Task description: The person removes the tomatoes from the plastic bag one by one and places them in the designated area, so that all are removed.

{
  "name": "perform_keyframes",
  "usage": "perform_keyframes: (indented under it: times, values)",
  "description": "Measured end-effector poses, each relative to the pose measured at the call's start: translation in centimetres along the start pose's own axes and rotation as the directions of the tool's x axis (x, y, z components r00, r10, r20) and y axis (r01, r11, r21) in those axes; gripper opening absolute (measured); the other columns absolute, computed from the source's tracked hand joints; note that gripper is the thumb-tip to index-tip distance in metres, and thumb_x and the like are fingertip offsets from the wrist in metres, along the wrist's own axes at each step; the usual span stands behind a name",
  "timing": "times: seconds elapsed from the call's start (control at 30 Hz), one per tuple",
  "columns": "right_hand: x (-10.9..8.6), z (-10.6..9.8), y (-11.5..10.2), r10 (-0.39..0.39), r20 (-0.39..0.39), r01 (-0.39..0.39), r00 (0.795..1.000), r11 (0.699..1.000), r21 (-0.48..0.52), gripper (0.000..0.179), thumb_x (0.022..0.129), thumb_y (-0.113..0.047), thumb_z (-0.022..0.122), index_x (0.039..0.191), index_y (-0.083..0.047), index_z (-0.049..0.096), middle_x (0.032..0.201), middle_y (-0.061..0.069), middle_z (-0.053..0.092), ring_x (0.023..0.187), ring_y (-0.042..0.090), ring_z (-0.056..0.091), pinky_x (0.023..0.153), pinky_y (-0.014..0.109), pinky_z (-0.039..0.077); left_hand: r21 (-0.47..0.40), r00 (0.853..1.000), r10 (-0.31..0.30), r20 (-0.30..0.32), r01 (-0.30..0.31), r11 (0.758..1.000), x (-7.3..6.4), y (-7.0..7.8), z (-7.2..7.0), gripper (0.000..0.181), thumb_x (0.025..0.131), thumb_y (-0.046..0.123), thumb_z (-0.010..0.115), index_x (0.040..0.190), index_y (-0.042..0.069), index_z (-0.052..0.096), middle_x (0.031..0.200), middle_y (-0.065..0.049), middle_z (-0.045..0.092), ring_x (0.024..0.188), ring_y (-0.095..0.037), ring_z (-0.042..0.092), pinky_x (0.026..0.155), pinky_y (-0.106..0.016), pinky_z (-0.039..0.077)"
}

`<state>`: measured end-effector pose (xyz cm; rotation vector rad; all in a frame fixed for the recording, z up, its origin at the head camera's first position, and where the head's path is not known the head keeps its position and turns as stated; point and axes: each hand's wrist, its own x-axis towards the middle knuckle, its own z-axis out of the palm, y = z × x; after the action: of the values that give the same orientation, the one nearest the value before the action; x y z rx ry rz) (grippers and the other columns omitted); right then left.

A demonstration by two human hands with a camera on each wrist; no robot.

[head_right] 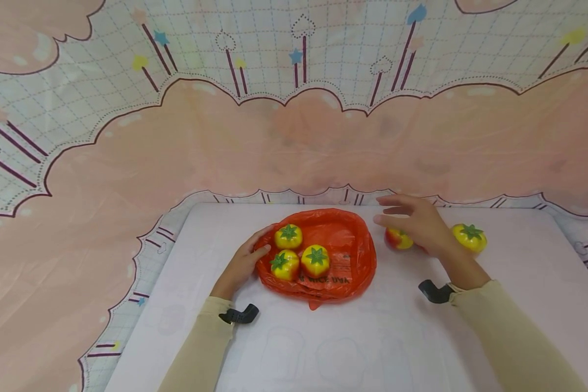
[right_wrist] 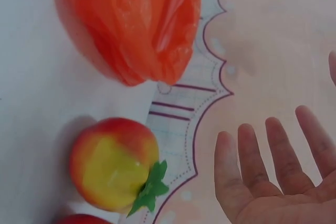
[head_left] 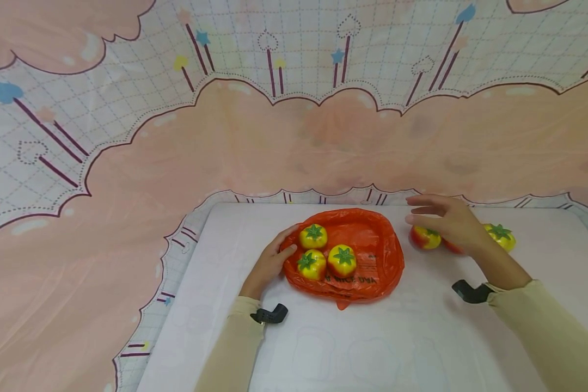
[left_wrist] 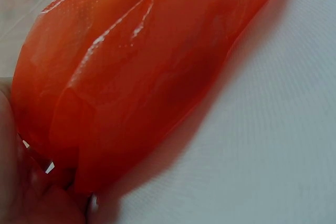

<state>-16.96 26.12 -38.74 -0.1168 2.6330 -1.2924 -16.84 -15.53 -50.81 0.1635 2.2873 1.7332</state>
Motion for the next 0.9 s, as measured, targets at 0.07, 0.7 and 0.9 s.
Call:
perform_keyframes:
  times: [0.07, 0.7, 0.9]
  values:
    - [0.1, 0.3, -0.2, -0.011, 0.005, 0.011, 1.000, 1.000, 0.006, 0.070, 0.090, -0.052, 0.073, 0.148, -0.019, 0.053, 0.153, 0.014, 0.051, 0.141, 0.039, 0.048, 0.103, 0.061, 0.051, 0.000, 1.000, -0.001, 0.001, 0.001, 1.000, 0.0, 0.0, 0.0, 0.047, 0.104, 0.030, 0.058, 0.146, 0.049, 0.049, 0.161, 0.014, 0.039, 0.156, -0.024, 0.027, 0.126, -0.056, 0.023]
    - [1.1, 2.7, -1.2, -0.057, 0.099, 0.050, 0.993, 0.996, 0.068, 0.061, 0.091, -0.046, 0.075, 0.144, -0.021, 0.057, 0.150, 0.012, 0.054, 0.138, 0.035, 0.051, 0.107, 0.063, 0.048, 0.009, 1.000, 0.006, 0.002, -0.006, 1.000, -0.1, -0.2, -0.2, 0.048, 0.103, 0.032, 0.059, 0.146, 0.051, 0.048, 0.161, 0.016, 0.038, 0.156, -0.023, 0.027, 0.127, -0.057, 0.021]
    - [1.5, 3.5, -1.6, -0.090, 0.106, 0.084, 0.990, 0.995, 0.059, 0.060, 0.091, -0.043, 0.075, 0.143, -0.018, 0.058, 0.148, 0.013, 0.056, 0.136, 0.037, 0.054, 0.107, 0.065, 0.046, 0.014, 1.000, -0.002, 0.006, 0.002, 1.000, -0.2, -0.1, -0.2, 0.047, 0.104, 0.032, 0.058, 0.145, 0.052, 0.048, 0.161, 0.016, 0.039, 0.156, -0.023, 0.027, 0.126, -0.058, 0.023]
